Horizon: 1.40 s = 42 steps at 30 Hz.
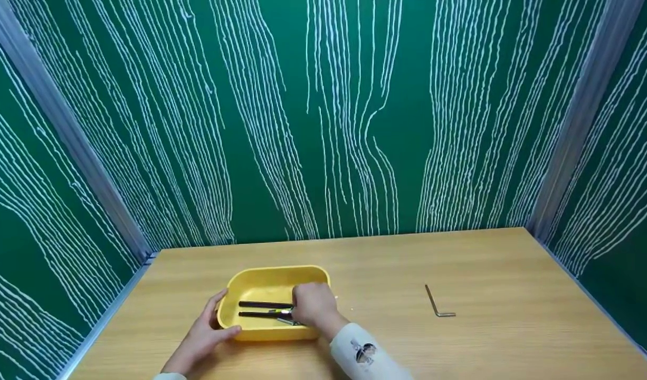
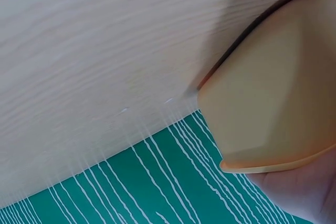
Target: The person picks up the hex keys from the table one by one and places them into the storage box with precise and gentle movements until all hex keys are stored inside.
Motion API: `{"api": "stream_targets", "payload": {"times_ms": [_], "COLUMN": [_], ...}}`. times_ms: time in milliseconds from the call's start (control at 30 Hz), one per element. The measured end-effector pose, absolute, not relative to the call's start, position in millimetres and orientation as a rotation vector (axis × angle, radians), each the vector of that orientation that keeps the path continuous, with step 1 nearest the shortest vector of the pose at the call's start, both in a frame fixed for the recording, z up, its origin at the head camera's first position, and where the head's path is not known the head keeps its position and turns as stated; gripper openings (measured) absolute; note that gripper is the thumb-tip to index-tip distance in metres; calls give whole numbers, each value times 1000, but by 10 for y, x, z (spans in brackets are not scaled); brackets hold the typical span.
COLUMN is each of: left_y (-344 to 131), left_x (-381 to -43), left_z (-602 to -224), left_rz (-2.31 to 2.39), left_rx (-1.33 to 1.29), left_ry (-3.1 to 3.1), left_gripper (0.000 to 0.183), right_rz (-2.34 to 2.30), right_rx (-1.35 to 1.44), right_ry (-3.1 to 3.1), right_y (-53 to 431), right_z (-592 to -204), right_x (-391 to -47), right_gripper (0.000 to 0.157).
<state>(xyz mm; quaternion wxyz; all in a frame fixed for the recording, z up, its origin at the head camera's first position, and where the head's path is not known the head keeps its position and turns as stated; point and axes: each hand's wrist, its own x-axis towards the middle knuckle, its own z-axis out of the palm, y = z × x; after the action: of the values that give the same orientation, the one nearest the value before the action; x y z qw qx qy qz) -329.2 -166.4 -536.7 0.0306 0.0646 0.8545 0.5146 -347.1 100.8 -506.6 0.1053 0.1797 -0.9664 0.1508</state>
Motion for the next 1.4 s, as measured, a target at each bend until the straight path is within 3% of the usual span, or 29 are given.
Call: {"api": "stream_targets", "payload": {"times_ms": [667, 967, 1400], "left_y": [-1685, -1698, -1667], "left_x": [-3230, -3193, -3279], "left_z": [-5440, -5453, -5357], "left_rz": [1554, 1541, 1548], "left_rx": [140, 140, 133], "left_ry": [2627, 2633, 2652], "left_gripper": [97, 97, 100], "right_rz": [895, 879, 920], "right_rx": [517, 546, 315], "right_ry": [-2825, -2683, -2693], "right_y": [1029, 1114, 1544], "right_z": [-5044, -5075, -4832], "right_x": [-3421, -3452, -3550], "right_gripper": [23, 20, 19]}}
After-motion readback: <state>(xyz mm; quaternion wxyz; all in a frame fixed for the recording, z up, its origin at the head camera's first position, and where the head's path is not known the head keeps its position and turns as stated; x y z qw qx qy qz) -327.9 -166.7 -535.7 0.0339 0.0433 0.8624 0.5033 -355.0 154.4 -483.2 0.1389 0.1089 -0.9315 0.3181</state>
